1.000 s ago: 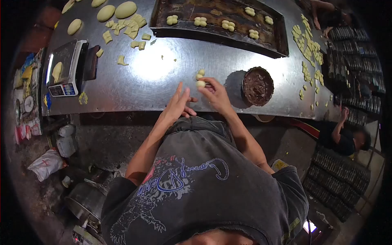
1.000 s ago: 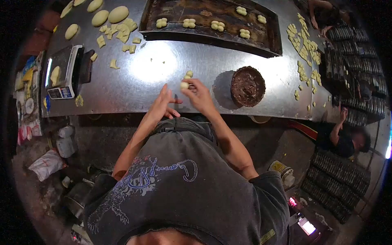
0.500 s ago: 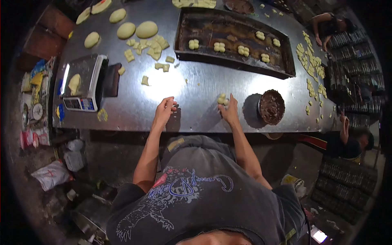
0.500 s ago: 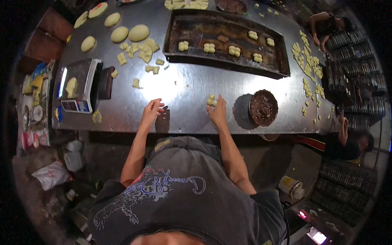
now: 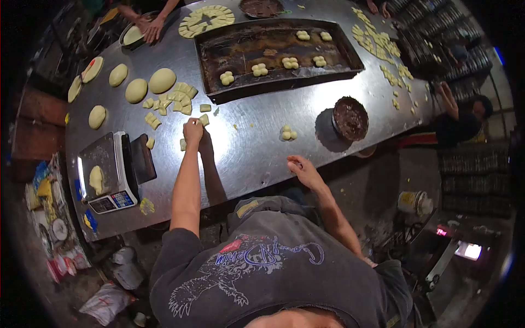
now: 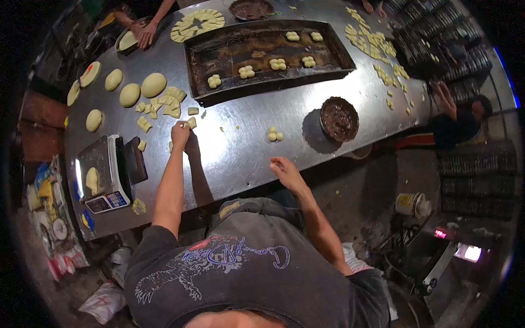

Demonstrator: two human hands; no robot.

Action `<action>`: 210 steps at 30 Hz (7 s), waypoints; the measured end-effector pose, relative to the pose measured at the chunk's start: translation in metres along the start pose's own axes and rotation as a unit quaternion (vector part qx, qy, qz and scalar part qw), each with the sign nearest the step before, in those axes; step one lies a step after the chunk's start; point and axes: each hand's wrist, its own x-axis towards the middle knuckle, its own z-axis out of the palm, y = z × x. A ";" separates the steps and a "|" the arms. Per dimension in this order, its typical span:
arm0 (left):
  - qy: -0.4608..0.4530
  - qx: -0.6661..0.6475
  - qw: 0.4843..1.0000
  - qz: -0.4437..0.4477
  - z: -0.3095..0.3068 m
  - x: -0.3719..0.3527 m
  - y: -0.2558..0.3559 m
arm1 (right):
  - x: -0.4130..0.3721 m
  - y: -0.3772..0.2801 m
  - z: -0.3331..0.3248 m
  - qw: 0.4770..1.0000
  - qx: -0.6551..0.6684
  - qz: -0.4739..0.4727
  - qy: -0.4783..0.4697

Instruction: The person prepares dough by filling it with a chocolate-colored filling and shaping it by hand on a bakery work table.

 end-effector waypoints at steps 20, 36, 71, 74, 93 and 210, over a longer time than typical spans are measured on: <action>0.086 -0.286 0.910 0.286 -0.030 -0.248 0.175 | 0.028 -0.128 0.054 0.950 0.217 -0.222 -0.007; -0.150 -0.121 0.844 0.500 0.120 -0.265 0.303 | 0.027 -0.033 -0.154 0.905 0.411 0.039 -0.101; -0.098 -0.510 0.847 0.113 -0.017 -0.274 0.254 | 0.015 -0.163 -0.062 0.944 0.237 -0.113 -0.200; -0.088 -0.451 0.867 0.196 -0.040 -0.272 0.226 | 0.023 -0.161 -0.058 0.920 0.264 -0.039 -0.288; -0.061 -0.482 0.857 0.169 -0.049 -0.284 0.215 | -0.001 -0.169 0.001 0.967 0.058 -0.242 -0.049; 0.226 -0.166 0.895 -0.347 0.005 0.127 0.012 | -0.007 -0.019 -0.010 0.994 -0.026 0.029 -0.102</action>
